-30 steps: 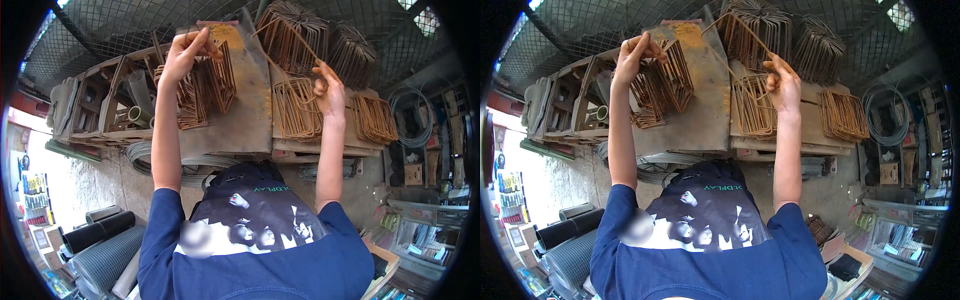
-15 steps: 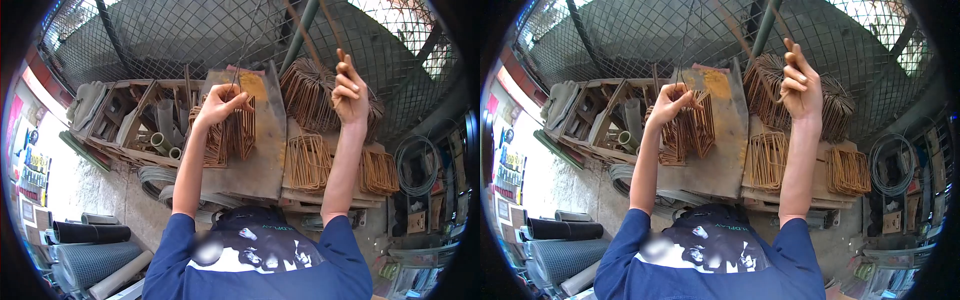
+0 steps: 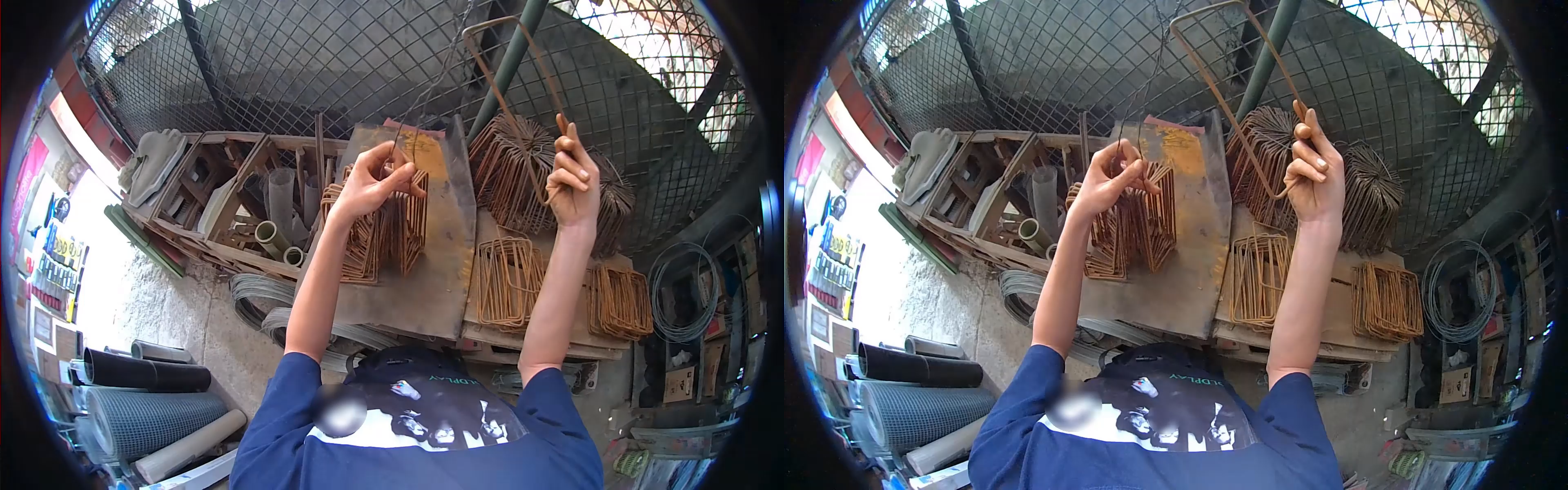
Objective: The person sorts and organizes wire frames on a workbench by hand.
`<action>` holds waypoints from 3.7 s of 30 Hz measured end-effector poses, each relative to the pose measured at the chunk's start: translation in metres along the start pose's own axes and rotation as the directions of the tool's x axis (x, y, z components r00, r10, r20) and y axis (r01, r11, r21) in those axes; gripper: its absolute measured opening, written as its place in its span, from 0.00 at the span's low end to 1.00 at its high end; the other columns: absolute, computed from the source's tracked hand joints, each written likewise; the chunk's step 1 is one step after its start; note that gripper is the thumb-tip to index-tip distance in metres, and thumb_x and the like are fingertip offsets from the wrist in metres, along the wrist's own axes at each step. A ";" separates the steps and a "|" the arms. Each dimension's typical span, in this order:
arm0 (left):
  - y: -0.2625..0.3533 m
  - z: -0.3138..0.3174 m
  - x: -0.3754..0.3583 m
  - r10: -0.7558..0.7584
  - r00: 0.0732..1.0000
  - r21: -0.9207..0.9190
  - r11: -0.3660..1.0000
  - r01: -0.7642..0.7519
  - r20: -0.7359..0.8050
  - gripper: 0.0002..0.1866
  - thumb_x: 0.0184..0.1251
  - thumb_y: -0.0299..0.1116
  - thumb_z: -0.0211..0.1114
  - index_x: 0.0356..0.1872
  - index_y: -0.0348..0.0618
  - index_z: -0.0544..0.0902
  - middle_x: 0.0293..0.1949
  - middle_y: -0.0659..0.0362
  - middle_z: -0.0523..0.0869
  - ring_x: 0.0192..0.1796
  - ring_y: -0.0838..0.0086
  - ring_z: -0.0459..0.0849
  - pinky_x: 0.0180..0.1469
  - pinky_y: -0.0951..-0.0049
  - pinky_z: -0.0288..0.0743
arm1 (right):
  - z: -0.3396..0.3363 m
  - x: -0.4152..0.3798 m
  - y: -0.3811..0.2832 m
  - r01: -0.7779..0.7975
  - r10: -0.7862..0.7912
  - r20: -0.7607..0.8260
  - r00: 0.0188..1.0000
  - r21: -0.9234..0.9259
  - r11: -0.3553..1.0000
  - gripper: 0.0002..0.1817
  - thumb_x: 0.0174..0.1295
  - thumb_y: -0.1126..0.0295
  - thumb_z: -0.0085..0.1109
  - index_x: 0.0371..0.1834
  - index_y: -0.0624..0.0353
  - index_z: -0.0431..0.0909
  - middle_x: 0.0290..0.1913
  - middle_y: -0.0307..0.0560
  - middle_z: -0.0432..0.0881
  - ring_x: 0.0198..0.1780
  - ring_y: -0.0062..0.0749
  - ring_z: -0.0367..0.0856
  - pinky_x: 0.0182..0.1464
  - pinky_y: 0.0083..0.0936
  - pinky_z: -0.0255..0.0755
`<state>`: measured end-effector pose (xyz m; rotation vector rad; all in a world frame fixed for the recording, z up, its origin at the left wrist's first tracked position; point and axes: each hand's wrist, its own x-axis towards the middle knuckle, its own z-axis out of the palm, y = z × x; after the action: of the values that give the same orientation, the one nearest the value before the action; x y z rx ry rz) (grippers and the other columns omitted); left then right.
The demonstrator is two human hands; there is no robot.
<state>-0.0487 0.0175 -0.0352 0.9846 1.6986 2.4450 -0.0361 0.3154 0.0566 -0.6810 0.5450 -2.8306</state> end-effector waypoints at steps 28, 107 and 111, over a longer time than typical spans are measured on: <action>-0.003 -0.010 0.003 -0.115 0.993 0.093 0.989 0.116 -0.009 0.42 0.58 0.76 0.36 0.34 0.39 0.72 0.33 0.54 0.80 0.33 0.65 0.86 0.42 0.66 0.82 | -0.058 -0.046 0.036 -0.283 0.293 -0.199 0.935 0.079 0.956 0.18 0.73 0.69 0.42 0.58 0.73 0.66 0.30 0.45 0.78 0.17 0.10 0.66 0.11 0.05 0.62; -0.001 -0.013 0.008 -0.007 0.981 0.272 0.961 -0.046 0.193 0.42 0.71 0.65 0.30 0.38 0.32 0.80 0.26 0.52 0.85 0.34 0.67 0.86 0.48 0.66 0.76 | -0.076 -0.143 0.022 -0.375 -0.579 -0.078 0.812 -0.829 -0.415 0.46 0.46 0.58 0.74 0.66 0.62 0.58 0.57 0.63 0.68 0.60 0.46 0.68 0.62 0.40 0.63; -0.003 -0.012 0.006 -0.036 0.989 0.233 0.972 0.002 0.142 0.39 0.71 0.63 0.36 0.36 0.31 0.80 0.26 0.51 0.85 0.33 0.67 0.85 0.45 0.68 0.76 | -0.025 -0.105 0.004 0.028 -0.454 -0.045 0.890 -0.988 0.151 0.41 0.52 0.62 0.69 0.66 0.64 0.57 0.59 0.58 0.68 0.60 0.40 0.70 0.64 0.35 0.62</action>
<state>-0.0603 0.0111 -0.0372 1.1304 1.9642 2.1374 0.0446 0.3464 -0.0082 -0.3619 2.7204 -2.4457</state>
